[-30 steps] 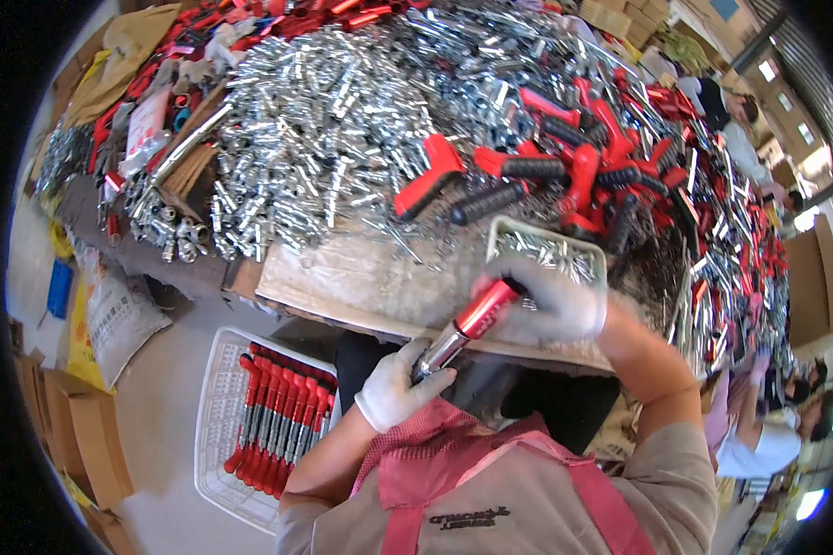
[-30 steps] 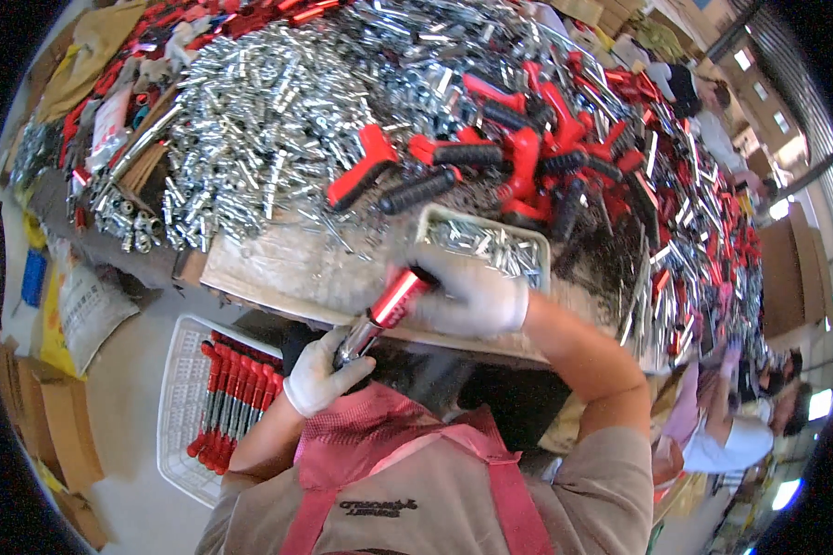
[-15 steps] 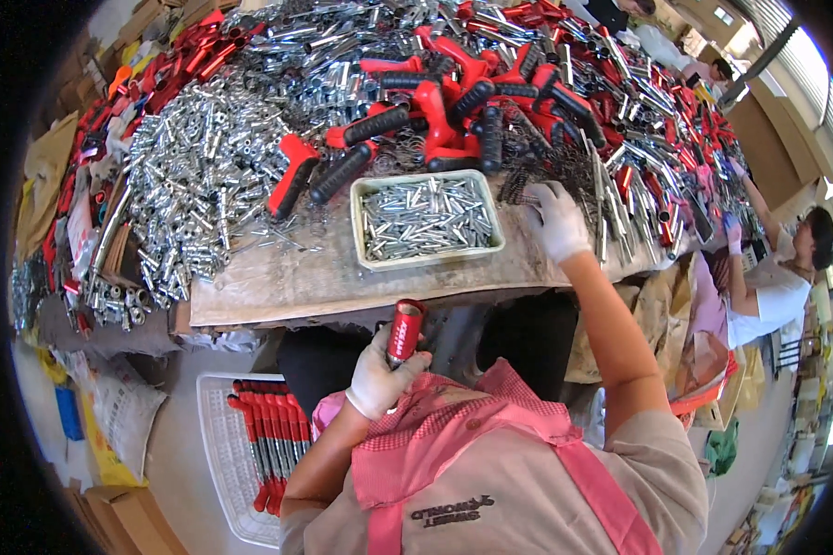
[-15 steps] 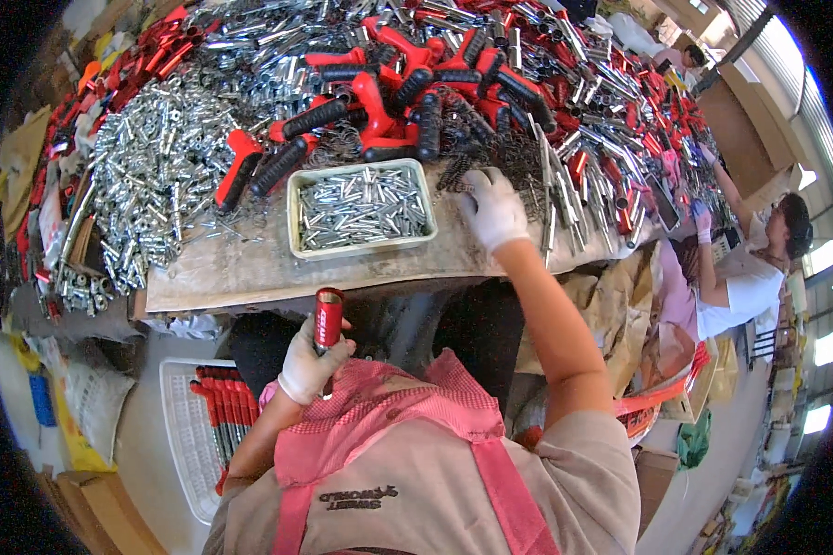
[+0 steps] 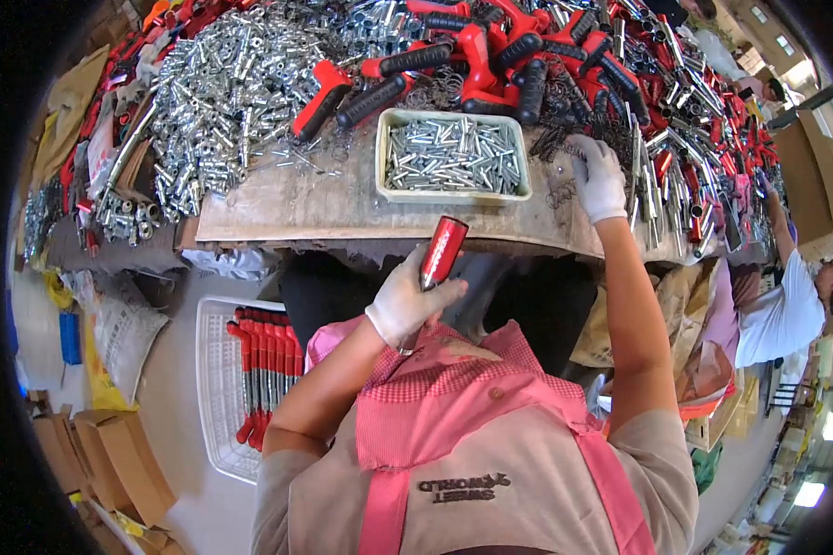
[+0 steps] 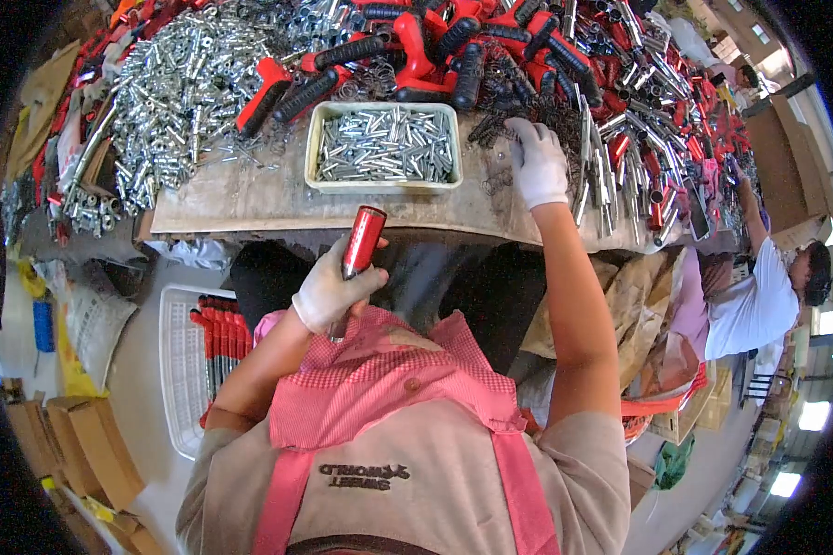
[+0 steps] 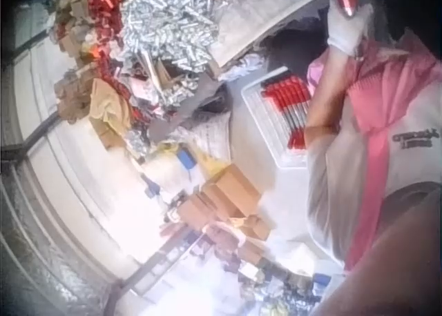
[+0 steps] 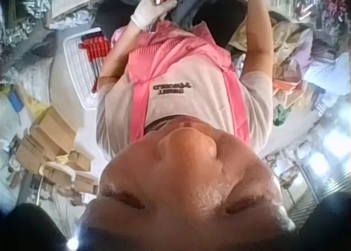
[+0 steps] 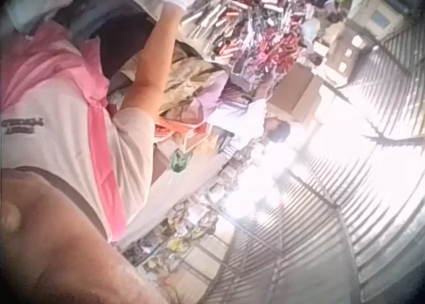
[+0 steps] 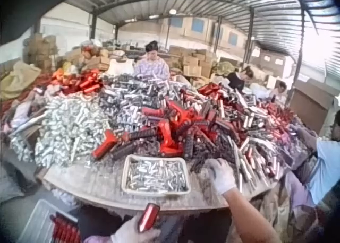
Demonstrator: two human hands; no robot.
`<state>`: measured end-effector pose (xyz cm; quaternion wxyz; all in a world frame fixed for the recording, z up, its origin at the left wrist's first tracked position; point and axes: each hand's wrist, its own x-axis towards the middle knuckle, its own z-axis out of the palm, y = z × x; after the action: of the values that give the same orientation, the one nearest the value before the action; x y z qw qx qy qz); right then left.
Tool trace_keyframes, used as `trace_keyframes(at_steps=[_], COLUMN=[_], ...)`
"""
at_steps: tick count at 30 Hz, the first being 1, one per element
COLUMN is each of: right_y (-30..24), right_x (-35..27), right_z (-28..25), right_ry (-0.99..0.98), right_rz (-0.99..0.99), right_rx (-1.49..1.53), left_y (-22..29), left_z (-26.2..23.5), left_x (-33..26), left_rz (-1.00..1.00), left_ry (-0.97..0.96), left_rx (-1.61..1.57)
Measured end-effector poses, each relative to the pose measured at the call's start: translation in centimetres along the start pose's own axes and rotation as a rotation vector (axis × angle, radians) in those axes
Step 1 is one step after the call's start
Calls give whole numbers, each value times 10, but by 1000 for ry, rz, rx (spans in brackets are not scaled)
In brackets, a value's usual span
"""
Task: Manually assembling the components of grease guns at a factory workbench, including attaching barrels to handles and securing them with pins.
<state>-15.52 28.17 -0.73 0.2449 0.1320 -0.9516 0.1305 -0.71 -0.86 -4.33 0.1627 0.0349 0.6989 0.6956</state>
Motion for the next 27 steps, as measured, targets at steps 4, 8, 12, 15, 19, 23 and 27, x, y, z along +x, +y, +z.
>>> trace_keyframes(at_steps=[4, 8, 12, 15, 19, 23, 27], right_y=[-17, -84, -102, -113, -117, -130, -153], right_x=[-11, -21, -35, -44, -43, -53, -63], right_z=[-15, -62, -53, -46, -36, -17, -8], right_ry=[-76, -430, -554, -518, -557, -654, -652], right_rz=[199, -353, -546, -554, -453, 176, 244], right_rx=[799, 733, 602, 550, 566, 1309, 1556], left_y=[5, -6, 15, 22, 8, 5, 13], left_z=[-1, -2, -5, -7, -13, -11, -7], left_x=[-1, -2, -3, 0, 4, 0, 3], left_rz=[-213, 151, 69, 46, 60, 138, 165], left_ry=[-67, -2, -130, -119, -135, -3, 99], left_rx=[-145, 408, 422, 592, 580, 295, 386])
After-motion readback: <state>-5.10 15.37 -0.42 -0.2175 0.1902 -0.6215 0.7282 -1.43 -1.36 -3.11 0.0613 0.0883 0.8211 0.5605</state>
